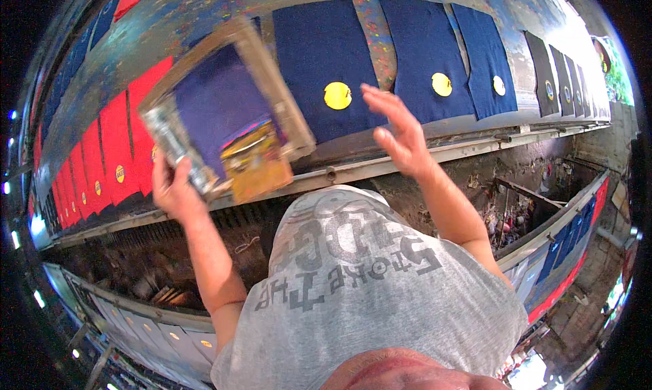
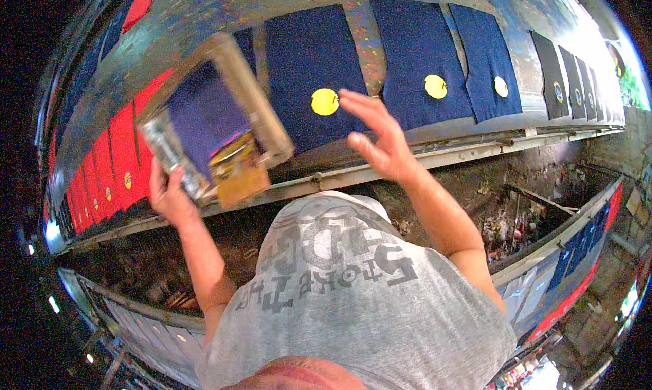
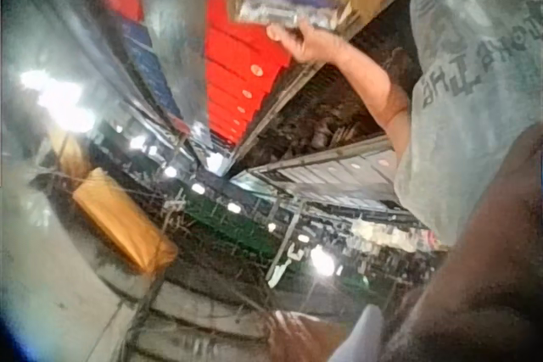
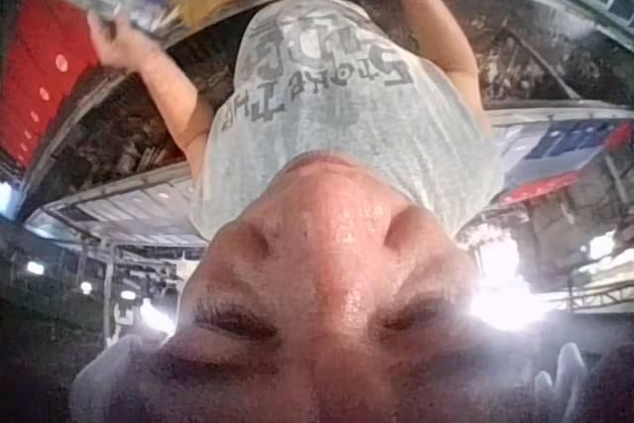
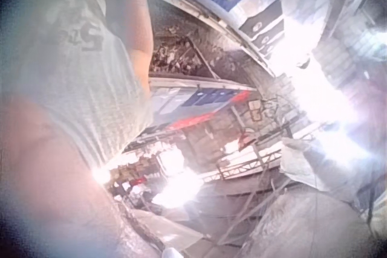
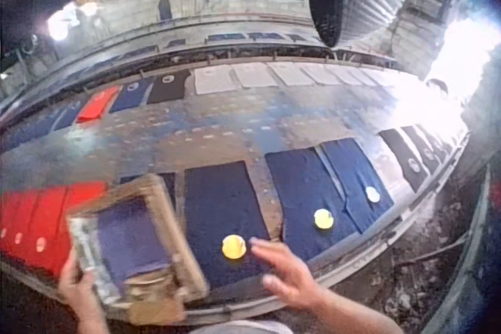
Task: The person uses a squeegee to apply purple ink through a screen-printing frame onto a series of red and blue shirts laid out on a table. The shirts feature a circular logo and are processed one at a time in sequence.
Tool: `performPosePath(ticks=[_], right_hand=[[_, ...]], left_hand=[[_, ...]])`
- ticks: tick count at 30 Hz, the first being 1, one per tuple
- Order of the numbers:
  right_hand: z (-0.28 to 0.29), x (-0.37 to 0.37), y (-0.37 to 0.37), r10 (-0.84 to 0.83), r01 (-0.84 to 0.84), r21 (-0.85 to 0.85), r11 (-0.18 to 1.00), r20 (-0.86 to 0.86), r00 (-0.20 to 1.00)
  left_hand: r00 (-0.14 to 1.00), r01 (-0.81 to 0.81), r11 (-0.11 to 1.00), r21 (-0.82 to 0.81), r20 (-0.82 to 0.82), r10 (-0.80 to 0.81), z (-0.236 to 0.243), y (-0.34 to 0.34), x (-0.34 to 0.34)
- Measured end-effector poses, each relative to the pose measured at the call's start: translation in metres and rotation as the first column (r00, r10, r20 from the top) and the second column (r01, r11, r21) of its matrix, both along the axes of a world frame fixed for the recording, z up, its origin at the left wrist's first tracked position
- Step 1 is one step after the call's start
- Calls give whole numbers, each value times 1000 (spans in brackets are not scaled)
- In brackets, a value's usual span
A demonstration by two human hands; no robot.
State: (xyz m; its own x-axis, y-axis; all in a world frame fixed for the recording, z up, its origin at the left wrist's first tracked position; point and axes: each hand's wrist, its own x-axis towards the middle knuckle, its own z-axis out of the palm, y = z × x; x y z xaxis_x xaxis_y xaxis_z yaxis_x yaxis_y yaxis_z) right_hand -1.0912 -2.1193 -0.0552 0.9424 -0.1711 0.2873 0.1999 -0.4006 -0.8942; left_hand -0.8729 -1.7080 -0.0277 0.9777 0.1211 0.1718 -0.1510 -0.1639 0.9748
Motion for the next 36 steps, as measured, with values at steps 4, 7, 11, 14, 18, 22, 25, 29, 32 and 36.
performPosePath(ticks=[4,7,11,14,18,22,25,29,32,36], right_hand=[[7,-39,19,64,37,491,870,-187,980],[1,-55,14,-137,204,289,935,-233,963],[-8,-74,-10,-165,244,218,945,-327,931],[-13,-82,-19,-174,247,149,957,-383,907],[-15,-84,-19,-208,265,79,961,-422,882],[-13,-84,-16,-216,276,79,958,-431,876],[-10,-82,-16,-211,274,82,958,-445,870],[-6,-81,-18,-192,253,73,965,-465,864],[-3,-81,-21,-175,229,54,972,-486,856],[-1,-79,-22,-166,202,23,979,-489,856]], left_hand=[[992,108,994,-36,-61,-110,-39,-107,-28],[976,181,983,-23,-119,-182,-56,-157,-45],[963,263,963,63,-78,-258,-70,-177,-64],[954,285,958,-5,-95,-285,-81,-183,-69],[937,298,951,-89,-162,-309,-88,-184,-70],[936,317,946,-63,-143,-323,-85,-182,-71],[926,312,945,-96,-191,-325,-84,-182,-70],[917,303,943,-138,-226,-328,-86,-180,-67],[920,284,950,-129,-243,-308,-88,-179,-67],[924,283,953,-110,-235,-302,-88,-178,-66]])
